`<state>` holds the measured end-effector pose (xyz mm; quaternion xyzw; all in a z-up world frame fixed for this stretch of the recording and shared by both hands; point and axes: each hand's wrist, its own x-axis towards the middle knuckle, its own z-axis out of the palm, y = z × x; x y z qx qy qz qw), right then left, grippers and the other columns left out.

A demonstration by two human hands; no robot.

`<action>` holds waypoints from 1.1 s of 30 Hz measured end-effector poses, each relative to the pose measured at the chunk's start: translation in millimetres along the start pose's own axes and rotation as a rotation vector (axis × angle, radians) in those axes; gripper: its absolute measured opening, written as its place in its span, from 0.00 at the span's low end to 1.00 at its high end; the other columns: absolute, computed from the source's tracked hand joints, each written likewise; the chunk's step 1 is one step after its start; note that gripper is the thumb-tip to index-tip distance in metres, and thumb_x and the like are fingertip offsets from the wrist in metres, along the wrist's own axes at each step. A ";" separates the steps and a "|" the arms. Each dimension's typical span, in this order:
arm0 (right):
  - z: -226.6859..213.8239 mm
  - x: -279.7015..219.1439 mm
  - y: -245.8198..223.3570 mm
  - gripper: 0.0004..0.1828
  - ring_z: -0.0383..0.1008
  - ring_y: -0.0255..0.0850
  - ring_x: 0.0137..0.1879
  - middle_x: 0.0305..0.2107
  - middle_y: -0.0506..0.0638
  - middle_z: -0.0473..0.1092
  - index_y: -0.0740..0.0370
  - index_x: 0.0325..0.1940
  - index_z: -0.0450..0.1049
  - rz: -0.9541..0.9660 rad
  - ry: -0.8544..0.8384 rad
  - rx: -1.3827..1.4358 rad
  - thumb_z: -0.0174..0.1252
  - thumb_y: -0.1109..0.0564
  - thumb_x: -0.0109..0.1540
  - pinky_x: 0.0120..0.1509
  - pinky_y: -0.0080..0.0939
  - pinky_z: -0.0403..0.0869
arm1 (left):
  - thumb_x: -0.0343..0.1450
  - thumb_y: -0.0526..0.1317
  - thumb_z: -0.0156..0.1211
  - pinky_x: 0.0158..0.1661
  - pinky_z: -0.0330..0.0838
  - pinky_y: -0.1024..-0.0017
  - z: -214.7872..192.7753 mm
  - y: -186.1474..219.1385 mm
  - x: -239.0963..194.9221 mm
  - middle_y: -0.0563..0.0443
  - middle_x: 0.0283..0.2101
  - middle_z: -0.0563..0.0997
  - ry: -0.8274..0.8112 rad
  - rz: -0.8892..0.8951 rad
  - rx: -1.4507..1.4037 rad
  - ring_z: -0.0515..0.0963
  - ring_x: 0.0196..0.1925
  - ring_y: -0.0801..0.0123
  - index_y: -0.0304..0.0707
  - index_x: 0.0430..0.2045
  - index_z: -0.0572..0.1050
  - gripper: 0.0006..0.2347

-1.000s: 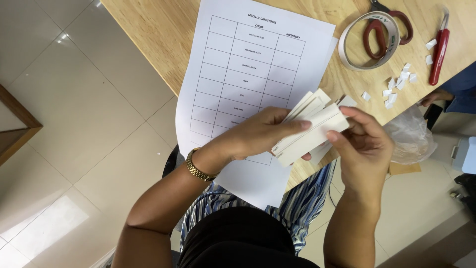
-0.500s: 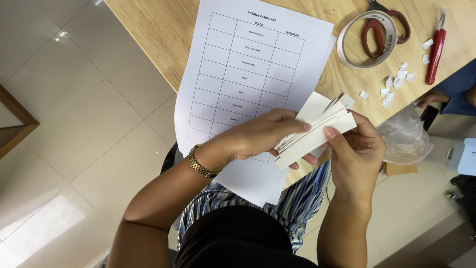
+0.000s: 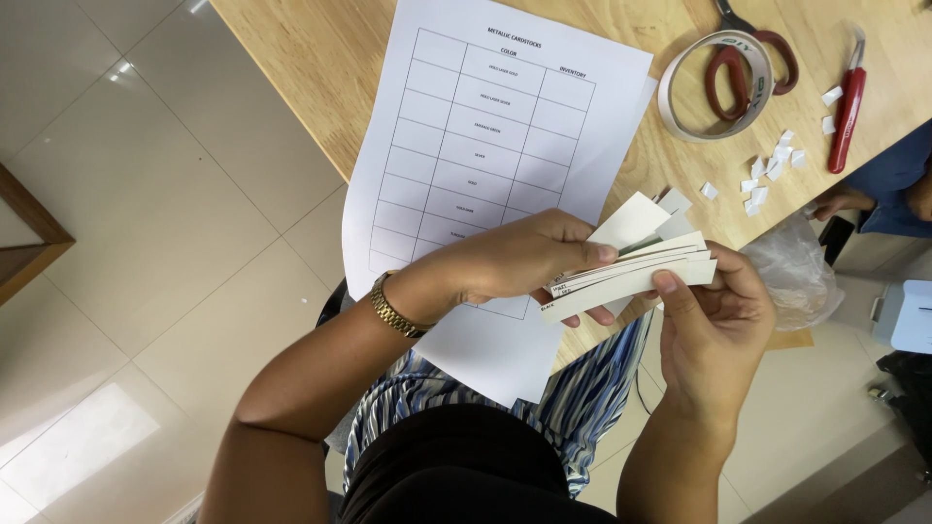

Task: The person organizes color swatches by peeling off their adhesive backing and sticking them onto a categorized inventory sheet, then sorts through a stack of additional swatches.

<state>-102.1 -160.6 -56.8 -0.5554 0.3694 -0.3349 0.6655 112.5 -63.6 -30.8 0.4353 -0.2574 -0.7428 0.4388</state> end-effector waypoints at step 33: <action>4.2 -4.2 23.5 0.17 0.38 0.69 0.77 0.71 0.58 0.48 0.47 0.55 0.80 -0.338 0.128 -0.916 0.71 0.57 0.62 0.76 0.74 0.43 | 0.76 0.41 0.42 0.23 0.79 0.67 26.5 -26.8 -23.9 0.37 0.36 0.76 0.372 0.288 0.120 0.80 0.17 0.67 0.20 0.64 0.61 0.23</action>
